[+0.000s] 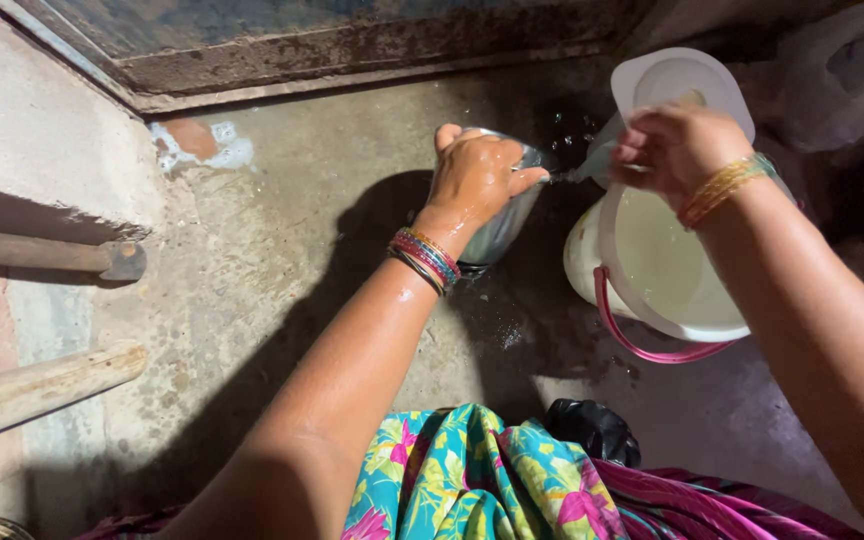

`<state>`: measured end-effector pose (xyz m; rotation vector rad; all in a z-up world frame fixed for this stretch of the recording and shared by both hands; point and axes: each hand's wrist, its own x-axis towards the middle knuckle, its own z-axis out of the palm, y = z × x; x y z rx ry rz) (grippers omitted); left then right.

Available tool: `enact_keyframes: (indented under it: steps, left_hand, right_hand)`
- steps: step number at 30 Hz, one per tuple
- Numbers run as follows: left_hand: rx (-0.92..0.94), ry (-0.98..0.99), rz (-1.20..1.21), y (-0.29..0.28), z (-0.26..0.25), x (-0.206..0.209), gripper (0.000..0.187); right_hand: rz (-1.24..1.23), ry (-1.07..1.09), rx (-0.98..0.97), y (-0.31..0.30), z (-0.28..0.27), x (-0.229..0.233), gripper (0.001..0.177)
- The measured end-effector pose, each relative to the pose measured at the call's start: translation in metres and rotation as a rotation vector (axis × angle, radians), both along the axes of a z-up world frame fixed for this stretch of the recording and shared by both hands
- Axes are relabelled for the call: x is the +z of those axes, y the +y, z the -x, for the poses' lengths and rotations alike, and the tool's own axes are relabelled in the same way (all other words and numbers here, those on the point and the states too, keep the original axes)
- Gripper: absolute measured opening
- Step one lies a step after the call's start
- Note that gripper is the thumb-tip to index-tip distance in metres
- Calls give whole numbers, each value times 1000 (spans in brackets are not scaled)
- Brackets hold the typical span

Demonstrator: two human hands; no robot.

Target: The person washes a metal blender jar by hand using a sponge and water from a nearby bucket. They scrub the interior and exterior, rinse repeatedly, and inspect the jar throughout the process.

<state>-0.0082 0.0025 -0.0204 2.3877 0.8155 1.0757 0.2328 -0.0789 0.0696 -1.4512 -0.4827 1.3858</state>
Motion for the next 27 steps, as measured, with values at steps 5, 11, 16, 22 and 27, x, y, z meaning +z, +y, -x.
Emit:
enact_keyframes:
  steps: [5,11,16,22,27]
  left_hand:
    - [64,-13,-103,1,8,-13,35]
    - [-13,-9,-91,0,18,-19,46]
    - [-42,-120,-52,3,22,-26,25]
    - [-132,-101,469,23,7,-33,54]
    - [22,79,1175,36,0,-41,81]
  right_hand:
    - [460,93,-327,-30,-98,-100,9]
    - [773,-52,-379,-71,-132,-201,13]
    - [9,728,468,-62,-122,-149,37]
    - [1,225,447,-10,2,23,39]
    - [-29,-78,337,-1,54,26,34]
